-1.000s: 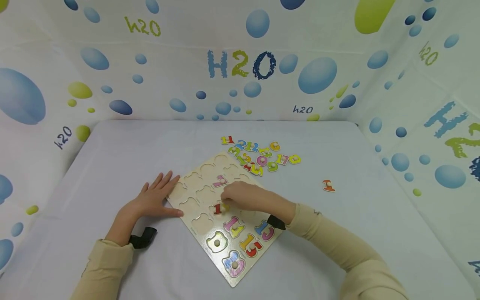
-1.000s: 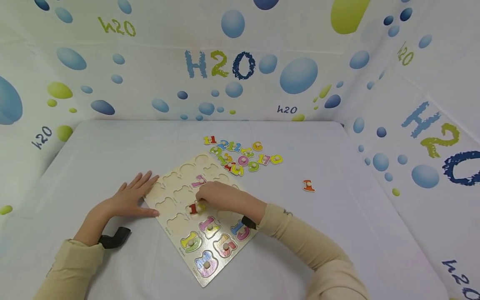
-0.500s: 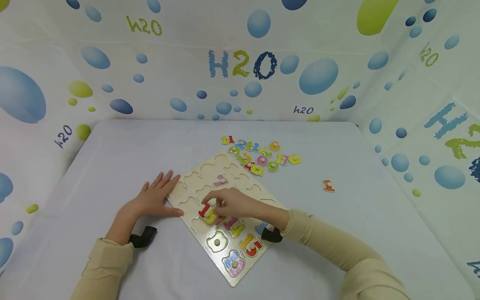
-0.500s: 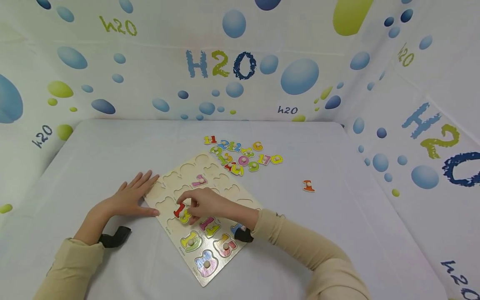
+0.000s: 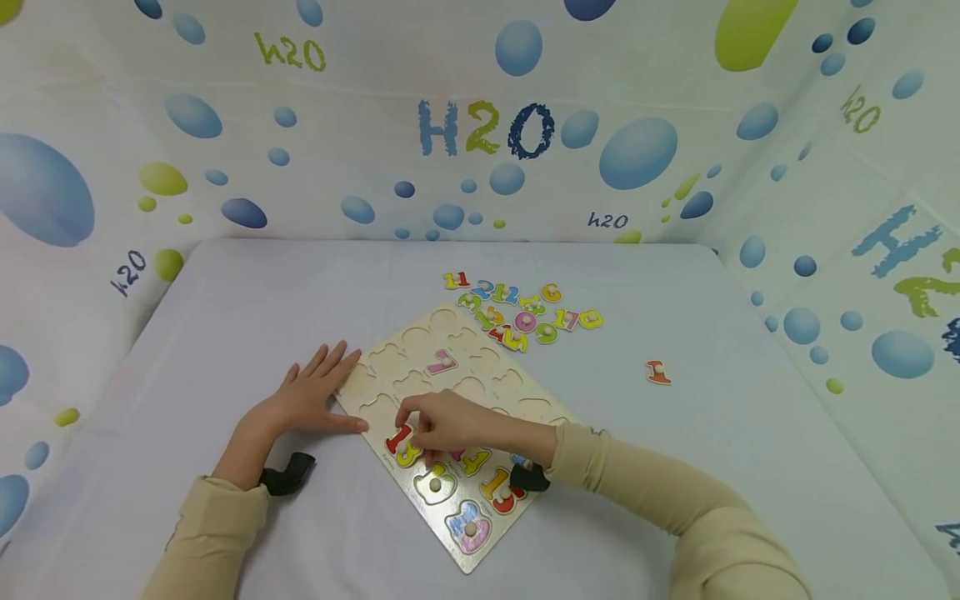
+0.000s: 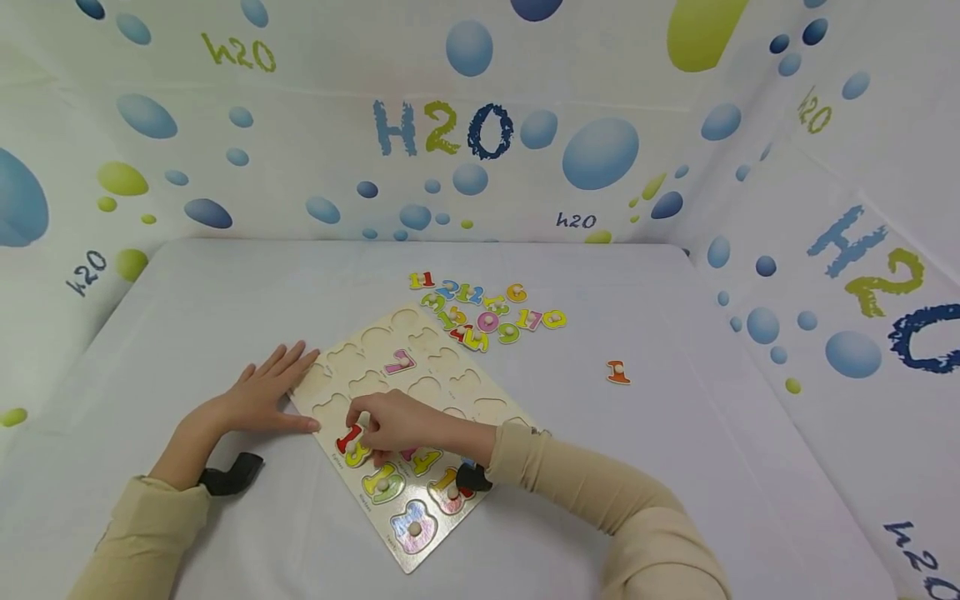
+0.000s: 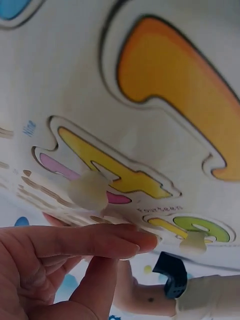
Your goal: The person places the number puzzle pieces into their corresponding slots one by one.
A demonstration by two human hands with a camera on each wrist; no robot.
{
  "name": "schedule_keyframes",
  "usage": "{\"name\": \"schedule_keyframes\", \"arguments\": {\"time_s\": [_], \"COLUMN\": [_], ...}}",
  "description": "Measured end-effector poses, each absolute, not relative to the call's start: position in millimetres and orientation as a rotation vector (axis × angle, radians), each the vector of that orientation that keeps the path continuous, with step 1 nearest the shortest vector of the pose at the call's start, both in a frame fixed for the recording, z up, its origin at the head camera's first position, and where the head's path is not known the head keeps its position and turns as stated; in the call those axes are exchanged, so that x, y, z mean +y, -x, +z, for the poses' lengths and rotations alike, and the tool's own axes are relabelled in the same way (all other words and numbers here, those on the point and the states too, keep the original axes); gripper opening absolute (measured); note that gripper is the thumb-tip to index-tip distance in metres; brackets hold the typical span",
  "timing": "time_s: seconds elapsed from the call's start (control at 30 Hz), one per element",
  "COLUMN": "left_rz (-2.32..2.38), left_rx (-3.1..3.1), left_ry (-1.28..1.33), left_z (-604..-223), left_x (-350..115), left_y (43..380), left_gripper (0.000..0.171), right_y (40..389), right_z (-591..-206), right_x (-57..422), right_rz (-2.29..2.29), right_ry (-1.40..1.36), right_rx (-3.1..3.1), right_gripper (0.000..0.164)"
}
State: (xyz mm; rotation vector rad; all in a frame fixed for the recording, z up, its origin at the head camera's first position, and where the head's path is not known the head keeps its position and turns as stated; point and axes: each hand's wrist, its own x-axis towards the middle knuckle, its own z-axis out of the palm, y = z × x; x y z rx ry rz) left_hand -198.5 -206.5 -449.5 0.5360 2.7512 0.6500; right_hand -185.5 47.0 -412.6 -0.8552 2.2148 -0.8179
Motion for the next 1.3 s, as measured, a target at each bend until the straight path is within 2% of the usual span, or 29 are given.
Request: {"name": "schedule_keyframes", "arguments": {"time_s": [0.23, 0.63, 0.9, 1.03, 1.13, 1.3], "left_rz": [0.66, 0.65, 0.649, 0.645, 0.645, 0.651], "left_rx": [2.752, 2.732, 2.731, 2.733, 2.736, 2.731], "left_ry": [-0.541, -0.526, -0.538, -0.54, -0.536, -0.528], "left_z": [-446, -428, -426, -426, -427, -429], "left_x": [-206, -199, -200, -200, -200, -198], "left_y": [197, 191, 191, 191, 191, 191], "left_gripper": [0.115, 0.109, 0.108, 0.108, 0.108, 0.109], "right_y": [185, 186, 185, 183, 184, 195], "right_z": [-415, -416, -415, -410, -406, -401], "right_x": [47, 43, 42, 40, 43, 70], "right_rz": [-0.702, -0.556, -0.486, -0.392, -0.365, -0.563], "right_ry": [0.93, 0.952, 1.031, 1.05, 1.067, 1.059], "right_rx": [2.272, 2.354, 2.37, 2.403, 2.382, 2.222], "right_gripper": [0.019, 0.028, 0.009, 0.005, 0.007, 0.024]}}
